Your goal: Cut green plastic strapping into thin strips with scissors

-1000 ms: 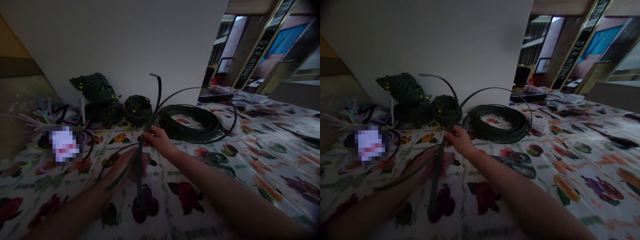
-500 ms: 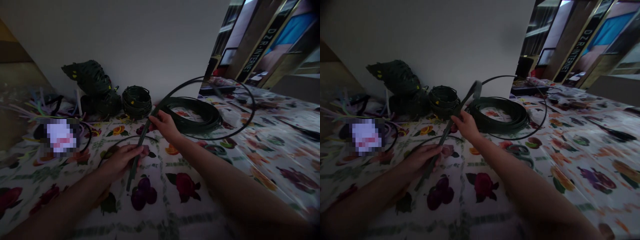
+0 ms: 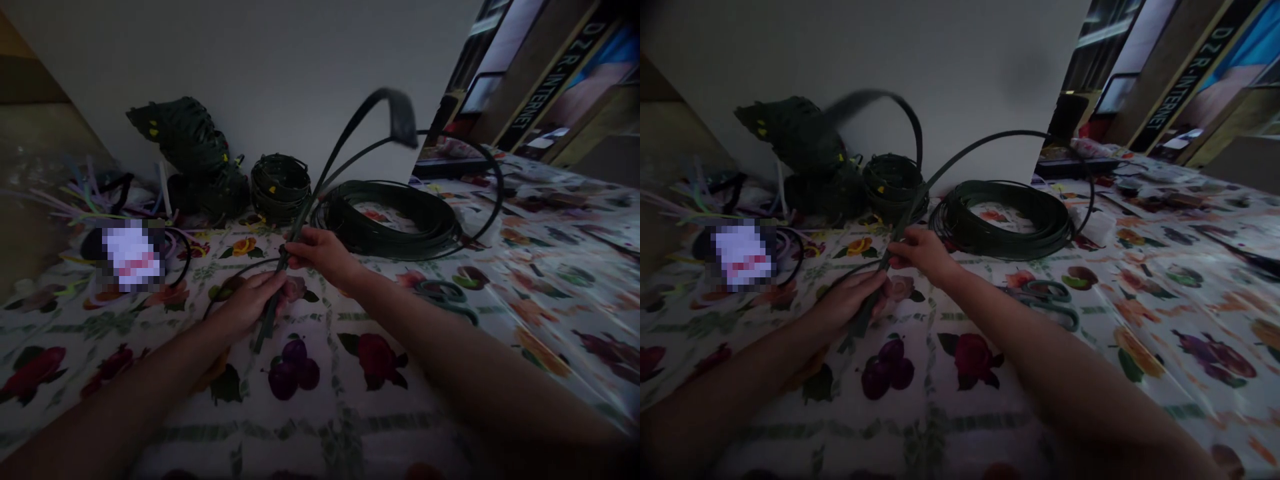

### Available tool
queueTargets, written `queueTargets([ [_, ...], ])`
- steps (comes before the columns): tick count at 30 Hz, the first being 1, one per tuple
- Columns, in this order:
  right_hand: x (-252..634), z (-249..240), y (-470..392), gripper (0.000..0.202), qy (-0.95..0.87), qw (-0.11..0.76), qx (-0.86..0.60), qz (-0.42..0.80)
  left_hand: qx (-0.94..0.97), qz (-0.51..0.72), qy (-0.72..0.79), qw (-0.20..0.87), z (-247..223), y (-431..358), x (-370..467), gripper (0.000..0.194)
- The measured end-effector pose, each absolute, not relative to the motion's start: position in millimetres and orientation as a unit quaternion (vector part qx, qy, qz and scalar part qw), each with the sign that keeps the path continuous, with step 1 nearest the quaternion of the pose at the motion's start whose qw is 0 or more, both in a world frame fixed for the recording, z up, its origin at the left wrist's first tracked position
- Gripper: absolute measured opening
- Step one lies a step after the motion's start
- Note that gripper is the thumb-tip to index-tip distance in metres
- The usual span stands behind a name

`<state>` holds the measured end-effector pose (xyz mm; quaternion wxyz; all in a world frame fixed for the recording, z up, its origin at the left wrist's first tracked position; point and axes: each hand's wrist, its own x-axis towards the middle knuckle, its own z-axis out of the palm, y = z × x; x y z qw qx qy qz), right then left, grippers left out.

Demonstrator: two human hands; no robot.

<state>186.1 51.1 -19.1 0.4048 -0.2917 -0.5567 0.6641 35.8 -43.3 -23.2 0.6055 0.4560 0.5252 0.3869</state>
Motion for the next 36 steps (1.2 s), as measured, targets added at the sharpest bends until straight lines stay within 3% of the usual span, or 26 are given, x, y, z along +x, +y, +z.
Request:
queueTargets([
  [11,187,-12,56,0.018,-0.504,0.446,-0.307,0.674,0.468,0.383,0.508,0.613,-26,-43,34,0.036],
  [20,188,-20,61,0.035,-0.552,0.461,-0.289,0.632,0.529,0.36,0.517,0.569,-25,-44,35,0.034],
  [24,190,-23,66,0.035,-0.583,0.478,-0.262,0.602,0.564,0.344,0.514,0.547,-27,-43,33,0.026],
  [36,200,-24,77,0.033,-0.61,0.515,-0.255,0.546,0.591,0.291,0.549,0.515,-21,-44,33,0.028],
])
